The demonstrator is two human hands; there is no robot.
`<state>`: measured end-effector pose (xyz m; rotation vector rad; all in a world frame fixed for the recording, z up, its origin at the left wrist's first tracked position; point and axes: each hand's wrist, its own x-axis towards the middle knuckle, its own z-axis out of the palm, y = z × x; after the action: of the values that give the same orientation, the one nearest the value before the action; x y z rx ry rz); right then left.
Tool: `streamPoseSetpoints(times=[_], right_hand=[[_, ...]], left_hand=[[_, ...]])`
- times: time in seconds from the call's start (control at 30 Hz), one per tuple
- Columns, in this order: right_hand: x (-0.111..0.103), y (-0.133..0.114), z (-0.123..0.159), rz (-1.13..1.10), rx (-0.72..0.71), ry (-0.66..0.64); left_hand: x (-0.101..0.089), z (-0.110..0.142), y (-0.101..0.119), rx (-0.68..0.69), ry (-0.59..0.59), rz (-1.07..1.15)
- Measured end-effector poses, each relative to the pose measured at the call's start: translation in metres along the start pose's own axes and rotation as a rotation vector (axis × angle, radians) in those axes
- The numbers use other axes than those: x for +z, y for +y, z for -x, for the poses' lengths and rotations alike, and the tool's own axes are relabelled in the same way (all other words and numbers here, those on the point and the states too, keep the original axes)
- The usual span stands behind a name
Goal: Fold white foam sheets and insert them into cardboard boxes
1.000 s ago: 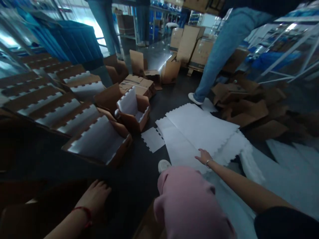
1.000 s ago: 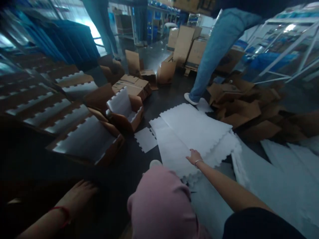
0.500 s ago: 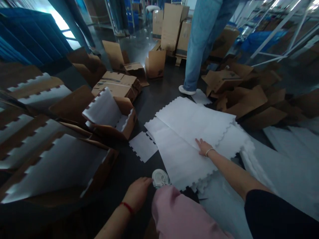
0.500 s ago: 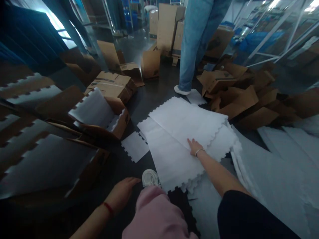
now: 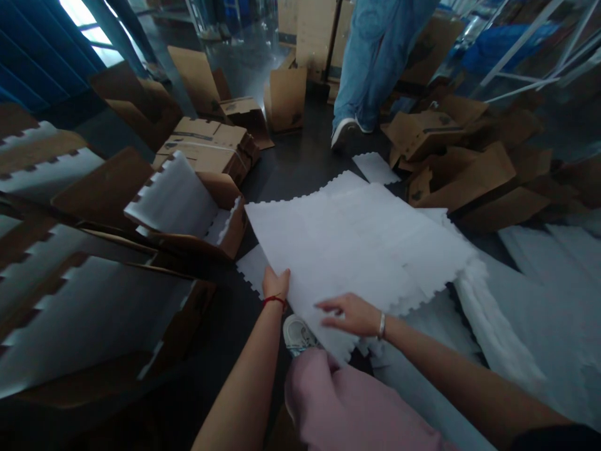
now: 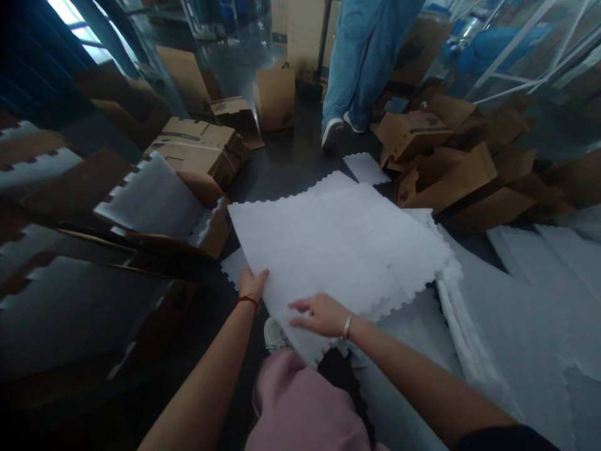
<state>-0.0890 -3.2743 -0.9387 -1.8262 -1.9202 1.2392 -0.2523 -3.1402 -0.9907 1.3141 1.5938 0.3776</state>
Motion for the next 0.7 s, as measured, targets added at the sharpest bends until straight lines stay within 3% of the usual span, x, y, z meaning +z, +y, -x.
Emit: streamPoseSetpoints(times=[0.1, 0.13, 0.2, 0.27, 0.33, 0.43, 0.57, 0.63, 0.7], right_hand=[[-0.03, 0.063, -0.055, 0.211, 0.162, 0.38], [-0.036, 0.087, -0.073, 0.318, 0.222, 0.406], [-0.037, 0.127, -0.104, 0.474, 0.302, 0.329], [-0.025, 0.156, -0.124, 0.567, 0.349, 0.248], [-0.009, 0.174, -0.132, 0.619, 0.369, 0.259], [0.006, 0.186, -0.133, 0.644, 0.351, 0.324], [0.007, 0.19, -0.133, 0.632, 0.346, 0.342], [0.007, 0.188, -0.133, 0.621, 0.355, 0.352], [0.005, 0.184, -0.132, 0.593, 0.362, 0.349]], left_hand=[[-0.006, -0.004, 0.02, 0.086, 0.051, -0.163], [-0.002, -0.004, 0.032, 0.115, 0.055, -0.201], [0.015, -0.004, 0.059, 0.167, 0.06, -0.291], [0.033, -0.006, 0.083, 0.204, 0.049, -0.391], [0.043, -0.01, 0.094, 0.22, 0.037, -0.457], [0.032, -0.013, 0.077, 0.17, 0.073, -0.408], [-0.007, -0.004, 0.03, 0.089, 0.145, -0.284], [-0.025, 0.005, 0.019, 0.128, 0.179, -0.247], [-0.041, 0.015, 0.021, 0.207, 0.224, -0.202]])
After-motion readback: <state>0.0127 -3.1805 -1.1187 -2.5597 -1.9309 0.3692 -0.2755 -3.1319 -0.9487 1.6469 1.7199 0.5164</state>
